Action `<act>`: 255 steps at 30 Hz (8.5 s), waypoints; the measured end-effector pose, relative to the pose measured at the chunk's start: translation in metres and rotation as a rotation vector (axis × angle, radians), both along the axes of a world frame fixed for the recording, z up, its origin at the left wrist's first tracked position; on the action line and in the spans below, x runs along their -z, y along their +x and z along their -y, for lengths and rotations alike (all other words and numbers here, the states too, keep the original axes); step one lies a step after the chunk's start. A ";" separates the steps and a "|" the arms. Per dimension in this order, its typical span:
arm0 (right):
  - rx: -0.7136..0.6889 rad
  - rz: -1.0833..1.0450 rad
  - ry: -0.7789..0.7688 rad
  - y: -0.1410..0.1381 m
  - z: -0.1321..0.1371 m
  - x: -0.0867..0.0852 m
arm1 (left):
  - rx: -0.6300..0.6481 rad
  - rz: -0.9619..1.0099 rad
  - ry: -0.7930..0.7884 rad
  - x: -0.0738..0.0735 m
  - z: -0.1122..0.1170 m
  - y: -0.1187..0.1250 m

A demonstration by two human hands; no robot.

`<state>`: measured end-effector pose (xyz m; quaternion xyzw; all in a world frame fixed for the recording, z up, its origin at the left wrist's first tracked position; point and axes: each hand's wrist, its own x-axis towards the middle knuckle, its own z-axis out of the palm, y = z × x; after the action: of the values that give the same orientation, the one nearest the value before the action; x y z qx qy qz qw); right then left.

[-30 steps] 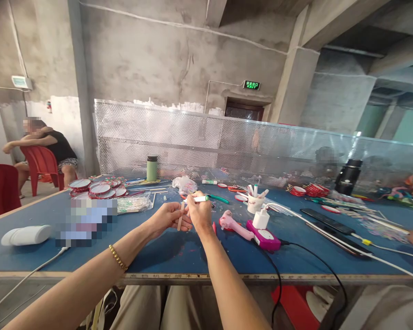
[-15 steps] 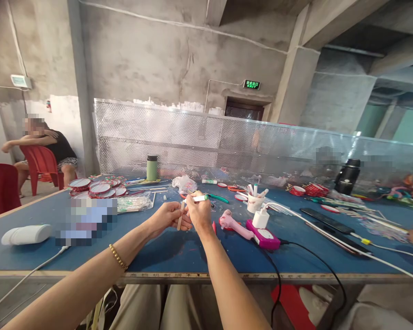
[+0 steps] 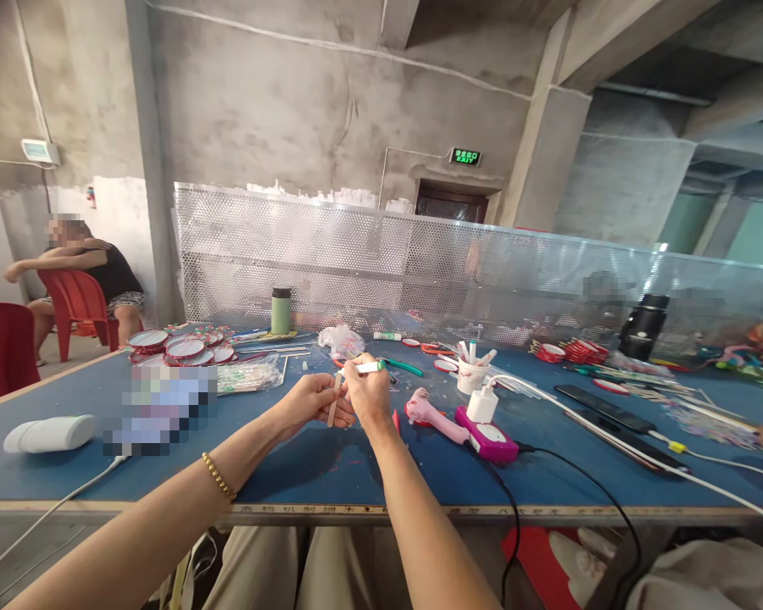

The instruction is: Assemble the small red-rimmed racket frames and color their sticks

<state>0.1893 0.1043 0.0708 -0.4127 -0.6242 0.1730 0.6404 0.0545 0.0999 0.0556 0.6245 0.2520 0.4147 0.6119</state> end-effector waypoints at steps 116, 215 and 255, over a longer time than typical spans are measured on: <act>0.020 0.019 -0.027 0.000 0.000 -0.001 | -0.032 -0.006 0.015 -0.001 0.001 0.001; 0.011 -0.008 -0.023 0.000 -0.002 0.000 | -0.038 0.002 0.003 -0.002 0.001 0.001; 0.021 -0.034 -0.020 -0.001 0.000 -0.002 | -0.041 0.017 -0.010 -0.004 0.004 0.000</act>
<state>0.1881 0.1041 0.0725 -0.4227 -0.6070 0.1795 0.6486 0.0546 0.0963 0.0600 0.6127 0.2616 0.4312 0.6085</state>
